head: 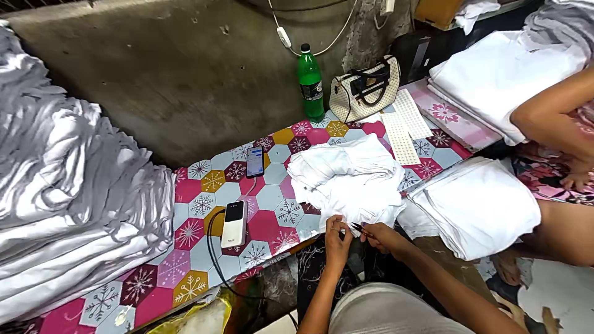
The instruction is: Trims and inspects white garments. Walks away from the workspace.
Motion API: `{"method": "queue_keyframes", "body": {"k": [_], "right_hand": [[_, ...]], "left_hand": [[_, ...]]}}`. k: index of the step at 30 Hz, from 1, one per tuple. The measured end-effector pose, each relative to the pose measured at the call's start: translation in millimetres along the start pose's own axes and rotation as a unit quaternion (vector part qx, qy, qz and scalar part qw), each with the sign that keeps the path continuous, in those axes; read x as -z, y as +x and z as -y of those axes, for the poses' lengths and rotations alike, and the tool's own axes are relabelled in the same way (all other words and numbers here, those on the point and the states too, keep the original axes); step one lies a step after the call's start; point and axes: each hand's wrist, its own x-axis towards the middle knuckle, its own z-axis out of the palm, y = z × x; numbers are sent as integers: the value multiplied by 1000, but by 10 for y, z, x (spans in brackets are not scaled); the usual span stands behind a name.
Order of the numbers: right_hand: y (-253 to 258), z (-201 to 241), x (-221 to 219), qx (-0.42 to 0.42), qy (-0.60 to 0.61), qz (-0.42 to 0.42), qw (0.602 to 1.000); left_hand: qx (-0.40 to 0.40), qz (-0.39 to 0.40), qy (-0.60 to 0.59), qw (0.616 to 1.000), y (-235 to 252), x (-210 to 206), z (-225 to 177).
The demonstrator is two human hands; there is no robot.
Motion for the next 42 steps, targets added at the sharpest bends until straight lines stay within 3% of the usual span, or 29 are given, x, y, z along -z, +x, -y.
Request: {"method": "queue_keyframes", "body": {"k": [5, 17, 24, 31, 42], "right_hand": [[28, -23, 7, -5, 18, 26, 999], [180, -172, -132, 1, 53, -58, 997], [212, -187, -77, 5, 50, -36, 998], [147, -122, -49, -2, 39, 4, 999], [175, -45, -70, -3, 57, 27, 998]], "left_hand": [[-1, 3, -10, 1000, -20, -30, 10], [-18, -2, 43, 999, -52, -98, 158], [-22, -7, 34, 999, -59, -85, 198], [42, -35, -39, 998, -80, -30, 144], [57, -27, -59, 996, -70, -22, 121]]}}
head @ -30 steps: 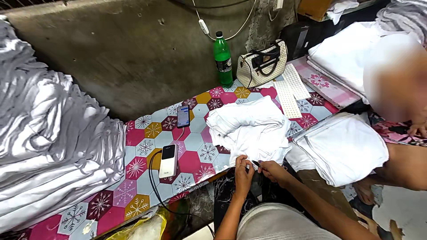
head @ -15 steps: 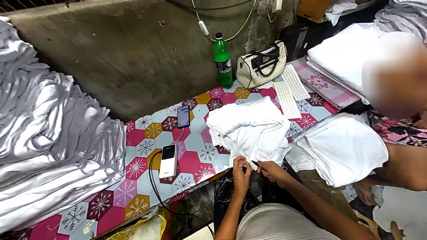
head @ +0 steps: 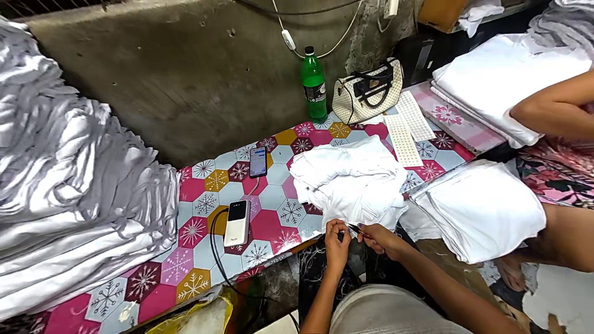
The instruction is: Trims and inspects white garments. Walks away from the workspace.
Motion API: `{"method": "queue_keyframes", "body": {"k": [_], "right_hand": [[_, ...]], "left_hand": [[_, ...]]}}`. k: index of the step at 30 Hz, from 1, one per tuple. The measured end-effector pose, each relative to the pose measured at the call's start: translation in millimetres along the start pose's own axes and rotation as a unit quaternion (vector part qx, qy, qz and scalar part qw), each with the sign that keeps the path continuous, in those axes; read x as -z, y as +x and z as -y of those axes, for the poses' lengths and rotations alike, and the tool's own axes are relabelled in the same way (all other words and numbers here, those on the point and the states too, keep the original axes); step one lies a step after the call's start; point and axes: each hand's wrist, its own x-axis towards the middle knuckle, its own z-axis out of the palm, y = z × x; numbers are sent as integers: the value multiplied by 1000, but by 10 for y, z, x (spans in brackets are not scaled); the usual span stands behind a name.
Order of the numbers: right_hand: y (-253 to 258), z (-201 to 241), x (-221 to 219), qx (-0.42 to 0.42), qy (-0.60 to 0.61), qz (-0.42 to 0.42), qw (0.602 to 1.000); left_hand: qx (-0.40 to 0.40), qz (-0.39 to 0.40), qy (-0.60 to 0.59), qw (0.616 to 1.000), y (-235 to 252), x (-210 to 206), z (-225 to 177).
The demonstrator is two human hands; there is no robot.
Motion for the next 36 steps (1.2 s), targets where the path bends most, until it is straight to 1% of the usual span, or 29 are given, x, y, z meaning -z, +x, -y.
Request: {"method": "queue_keyframes", "body": {"k": [4, 8, 12, 15, 17, 20, 24, 26, 27, 28, 30, 31, 32, 34, 35, 36], "right_hand": [[38, -37, -21, 5, 18, -26, 999], [43, -43, -45, 6, 14, -28, 999], [64, -77, -54, 13, 20, -48, 999], [23, -62, -34, 16, 13, -41, 999], [-64, -6, -7, 32, -12, -25, 999], [-132, 69, -32, 67, -34, -14, 997], [-117, 112, -17, 78, -48, -47, 995], [-143, 95, 62, 74, -59, -68, 993], [-162, 89, 100, 70, -63, -75, 993], [-180, 88, 131, 67, -65, -78, 993], [-217, 111, 141, 61, -62, -75, 993], [-231, 131, 117, 63, -60, -69, 994], [-238, 153, 81, 68, -61, -67, 994], [-218, 183, -3, 98, -76, -69, 990], [-193, 183, -43, 121, -91, -75, 986], [-160, 167, -69, 144, -109, -84, 980]], "left_hand": [[-6, 10, 2, 1000, 0, -22, 4], [-4, 13, 3, 1000, -7, -20, 12], [-11, 14, 11, 1000, -14, -28, 17], [-11, 26, 36, 999, -14, 8, -22], [-17, 25, 63, 998, 33, 41, -81], [-33, 35, 113, 992, 168, 29, -95], [-88, 47, 144, 984, 216, -10, 97], [-71, 93, 172, 978, 135, 90, 80], [-34, 142, 198, 969, 92, 170, 10], [16, 205, 232, 951, 67, 249, -87], [115, 328, 300, 888, 83, 350, -329], [142, 349, 320, 869, 102, 354, -437], [145, 329, 323, 876, 113, 328, -513], [107, 218, 296, 924, 147, 198, -542], [77, 168, 280, 942, 181, 112, -474], [46, 135, 270, 952, 214, 35, -359]]}}
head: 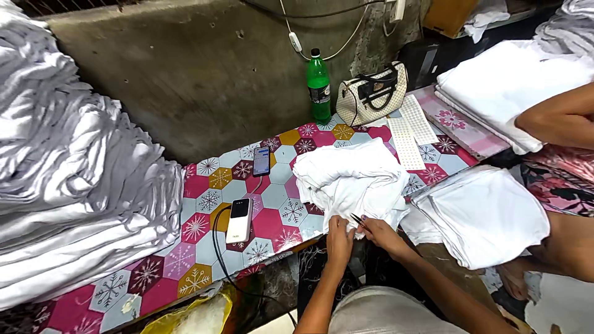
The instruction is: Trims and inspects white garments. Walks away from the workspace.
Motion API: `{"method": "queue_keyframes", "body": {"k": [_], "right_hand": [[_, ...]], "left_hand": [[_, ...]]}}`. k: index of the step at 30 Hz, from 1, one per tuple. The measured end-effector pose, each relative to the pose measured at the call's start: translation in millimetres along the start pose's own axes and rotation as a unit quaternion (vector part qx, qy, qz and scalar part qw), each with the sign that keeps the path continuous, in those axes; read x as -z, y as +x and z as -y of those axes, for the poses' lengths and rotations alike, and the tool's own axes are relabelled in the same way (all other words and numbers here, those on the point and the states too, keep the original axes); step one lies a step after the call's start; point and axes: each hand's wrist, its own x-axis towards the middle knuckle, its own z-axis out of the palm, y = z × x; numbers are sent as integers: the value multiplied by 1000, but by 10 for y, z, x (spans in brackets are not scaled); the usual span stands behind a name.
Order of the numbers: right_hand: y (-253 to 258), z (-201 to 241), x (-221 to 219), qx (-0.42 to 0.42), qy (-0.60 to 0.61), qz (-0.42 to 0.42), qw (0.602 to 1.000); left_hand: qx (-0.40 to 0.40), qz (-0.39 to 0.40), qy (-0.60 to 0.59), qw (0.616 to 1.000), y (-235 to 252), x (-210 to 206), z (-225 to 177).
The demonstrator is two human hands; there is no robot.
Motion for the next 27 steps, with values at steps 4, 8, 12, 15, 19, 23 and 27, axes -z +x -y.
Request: {"method": "queue_keyframes", "body": {"k": [4, 8, 12, 15, 19, 23, 27], "right_hand": [[10, -76, 63, 63, -58, -47, 995], [-33, -125, 186, 65, -115, -76, 988], [-12, -4, -29, 68, -315, -60, 945], [56, -52, -161, 106, -436, -106, 888], [75, -58, -50, 138, -373, -132, 908], [105, -51, 13, 94, -164, -74, 979], [105, -77, -35, -37, 185, -16, 982]], "left_hand": [[-78, -3, 4, 997, 12, -77, 196], [11, 260, 60, 964, -215, 302, 104], [49, 286, 87, 953, -161, 350, -64], [81, 266, 98, 956, -100, 303, -124], [102, 64, -73, 990, -139, 235, -39], [84, -36, -410, 907, -75, 108, -89], [79, -110, -460, 878, -43, 35, -151]]}}
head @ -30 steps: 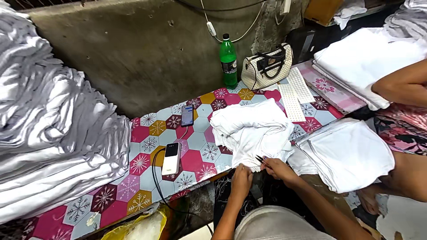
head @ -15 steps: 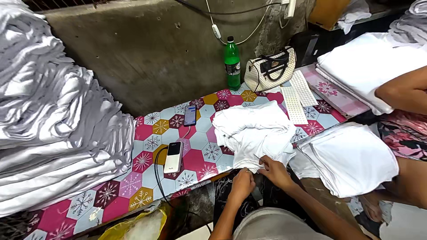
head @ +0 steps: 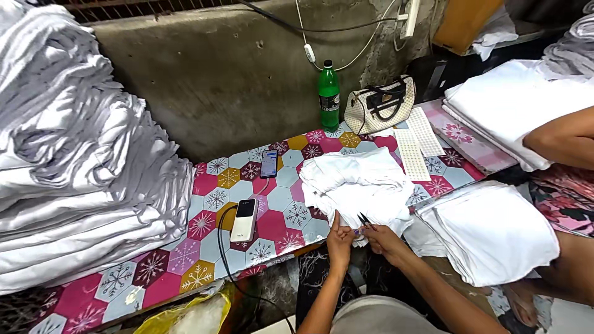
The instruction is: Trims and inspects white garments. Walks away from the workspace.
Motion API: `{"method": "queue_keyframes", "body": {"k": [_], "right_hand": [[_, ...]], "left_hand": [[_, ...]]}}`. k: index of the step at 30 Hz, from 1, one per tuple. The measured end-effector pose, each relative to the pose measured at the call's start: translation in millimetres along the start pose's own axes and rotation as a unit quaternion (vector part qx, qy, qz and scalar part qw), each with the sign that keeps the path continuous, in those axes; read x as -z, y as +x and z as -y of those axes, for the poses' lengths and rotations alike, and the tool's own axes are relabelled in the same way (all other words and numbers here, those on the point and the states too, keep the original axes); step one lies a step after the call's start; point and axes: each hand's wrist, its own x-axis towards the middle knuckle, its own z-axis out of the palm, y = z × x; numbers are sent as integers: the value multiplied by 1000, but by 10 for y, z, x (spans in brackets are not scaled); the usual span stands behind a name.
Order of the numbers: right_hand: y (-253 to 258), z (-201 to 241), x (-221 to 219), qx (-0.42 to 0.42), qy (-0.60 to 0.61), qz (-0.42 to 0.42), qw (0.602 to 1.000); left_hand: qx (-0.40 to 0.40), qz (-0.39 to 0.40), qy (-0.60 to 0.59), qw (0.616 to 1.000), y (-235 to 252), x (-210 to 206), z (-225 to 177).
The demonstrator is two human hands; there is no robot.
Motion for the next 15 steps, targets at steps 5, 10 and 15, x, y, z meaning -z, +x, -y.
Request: {"method": "queue_keyframes", "body": {"k": [5, 10, 15], "right_hand": [[-97, 47, -53, 162, -304, -59, 937], [-63, 122, -199, 203, -404, -99, 886], [43, 142, -81, 98, -119, -39, 987]], "left_hand": [[-17, -1, 65, 998, -46, 31, -45], [-53, -9, 97, 994, -78, 26, -20], [-20, 17, 84, 996, -101, 179, -26]]}}
